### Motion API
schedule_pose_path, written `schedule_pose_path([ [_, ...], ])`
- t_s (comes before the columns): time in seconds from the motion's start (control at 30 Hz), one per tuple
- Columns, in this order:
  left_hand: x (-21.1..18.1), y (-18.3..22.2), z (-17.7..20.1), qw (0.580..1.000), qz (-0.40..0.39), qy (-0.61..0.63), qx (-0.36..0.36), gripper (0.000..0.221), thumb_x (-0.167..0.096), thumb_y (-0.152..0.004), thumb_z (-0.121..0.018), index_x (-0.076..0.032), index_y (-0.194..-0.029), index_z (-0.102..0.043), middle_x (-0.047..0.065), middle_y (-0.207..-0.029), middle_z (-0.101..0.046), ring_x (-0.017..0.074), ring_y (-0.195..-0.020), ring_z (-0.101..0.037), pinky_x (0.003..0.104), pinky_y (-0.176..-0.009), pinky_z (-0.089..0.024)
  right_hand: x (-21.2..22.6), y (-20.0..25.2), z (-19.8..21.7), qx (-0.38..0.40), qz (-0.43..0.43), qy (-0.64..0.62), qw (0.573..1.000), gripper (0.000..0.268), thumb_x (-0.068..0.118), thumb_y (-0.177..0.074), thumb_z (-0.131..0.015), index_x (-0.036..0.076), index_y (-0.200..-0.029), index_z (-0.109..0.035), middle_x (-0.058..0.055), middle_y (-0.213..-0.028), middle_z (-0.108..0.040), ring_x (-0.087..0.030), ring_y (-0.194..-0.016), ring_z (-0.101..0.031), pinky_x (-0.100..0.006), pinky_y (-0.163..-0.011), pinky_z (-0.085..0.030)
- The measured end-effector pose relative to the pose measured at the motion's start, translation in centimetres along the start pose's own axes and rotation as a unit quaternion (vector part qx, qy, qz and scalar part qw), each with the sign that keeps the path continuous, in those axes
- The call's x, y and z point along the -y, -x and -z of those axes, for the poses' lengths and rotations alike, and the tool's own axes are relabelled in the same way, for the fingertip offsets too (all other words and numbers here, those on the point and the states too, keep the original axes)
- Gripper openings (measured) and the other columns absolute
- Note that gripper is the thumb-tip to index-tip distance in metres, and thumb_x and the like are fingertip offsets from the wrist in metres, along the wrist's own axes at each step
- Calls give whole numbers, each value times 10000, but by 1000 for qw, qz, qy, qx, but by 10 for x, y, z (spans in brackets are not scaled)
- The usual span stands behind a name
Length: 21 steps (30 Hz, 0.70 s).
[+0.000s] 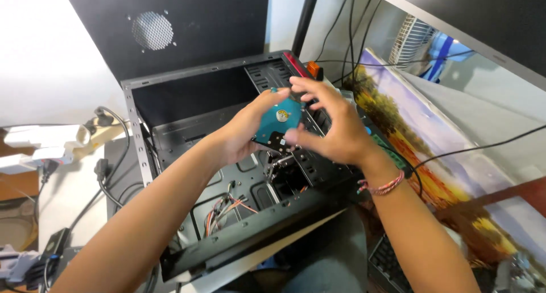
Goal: The person picks up a hard drive from the workbench, holds it over an open computer case, and brushes dust off the drive and the case interior with a yellow-handled brush, turning the drive to clean different sides. They then set the drive aside and use a blue-handled tool to work on components inside the case.
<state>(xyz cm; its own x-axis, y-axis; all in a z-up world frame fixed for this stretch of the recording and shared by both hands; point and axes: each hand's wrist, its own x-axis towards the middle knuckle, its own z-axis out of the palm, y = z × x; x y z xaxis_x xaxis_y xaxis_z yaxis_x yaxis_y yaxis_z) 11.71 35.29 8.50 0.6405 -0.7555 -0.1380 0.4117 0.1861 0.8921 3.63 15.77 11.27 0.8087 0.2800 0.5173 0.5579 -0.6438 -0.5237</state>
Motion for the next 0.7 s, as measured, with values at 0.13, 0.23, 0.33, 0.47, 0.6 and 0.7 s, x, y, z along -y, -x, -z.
schedule_pose_path([
  [0.13, -12, -6, 20, 1000, 7, -11, -4, 633, -571, -920, -489, -271, -1474, -432, 118, -1094, -711, 229, -935, -737, 409, -795, -646, -35, -26, 6, -58, -29, 1, 998, 524, 289, -932, -797, 79, -1383, -631, -69, -1341, -664, -154, -1140, -683, -315, -921, -569],
  [0.23, -12, -23, 38, 999, 21, -45, -4, 713, -631, -925, -440, -266, -1536, -417, 120, -1109, -695, 235, -936, -735, 425, -796, -642, -57, -48, 5, -64, -37, -8, 997, 329, 260, -983, -736, 68, -1249, -714, -58, -1201, -714, -129, -1036, -676, -287, -860, -572],
  [0.33, -9, -38, 50, 997, 18, -68, 13, 728, -653, -940, -408, -238, -1538, -423, 135, -1112, -695, 232, -922, -734, 414, -800, -634, -74, -69, -1, -41, -48, -20, 998, 274, 260, -995, -709, 58, -1179, -735, -38, -1065, -756, -105, -974, -691, -268, -813, -553],
  [0.47, 1, -49, 64, 999, -29, -17, 1, 728, -629, -961, -408, -175, -1530, -407, 169, -1117, -678, 243, -924, -722, 434, -802, -633, -104, -80, -21, -6, -63, -56, 996, 272, 256, -1027, -643, 27, -1135, -742, -40, -940, -769, -112, -830, -692, -266, -754, -560],
  [0.6, 3, -47, 71, 996, -55, -42, -51, 681, -570, -962, -399, -160, -1505, -389, 149, -1121, -689, 238, -926, -736, 410, -793, -634, -126, -73, -45, -20, -73, -64, 995, 325, 235, -1111, -495, 22, -1096, -740, -51, -887, -748, -124, -828, -717, -281, -760, -583],
  [0.7, 12, -53, 88, 993, -102, -49, -42, 638, -510, -1031, -403, -101, -1521, -379, 162, -1092, -660, 233, -910, -707, 385, -773, -603, -112, -70, -41, -11, -48, -34, 998, 314, 218, -1123, -483, 13, -1046, -708, -67, -881, -733, -151, -825, -728, -292, -743, -565],
])
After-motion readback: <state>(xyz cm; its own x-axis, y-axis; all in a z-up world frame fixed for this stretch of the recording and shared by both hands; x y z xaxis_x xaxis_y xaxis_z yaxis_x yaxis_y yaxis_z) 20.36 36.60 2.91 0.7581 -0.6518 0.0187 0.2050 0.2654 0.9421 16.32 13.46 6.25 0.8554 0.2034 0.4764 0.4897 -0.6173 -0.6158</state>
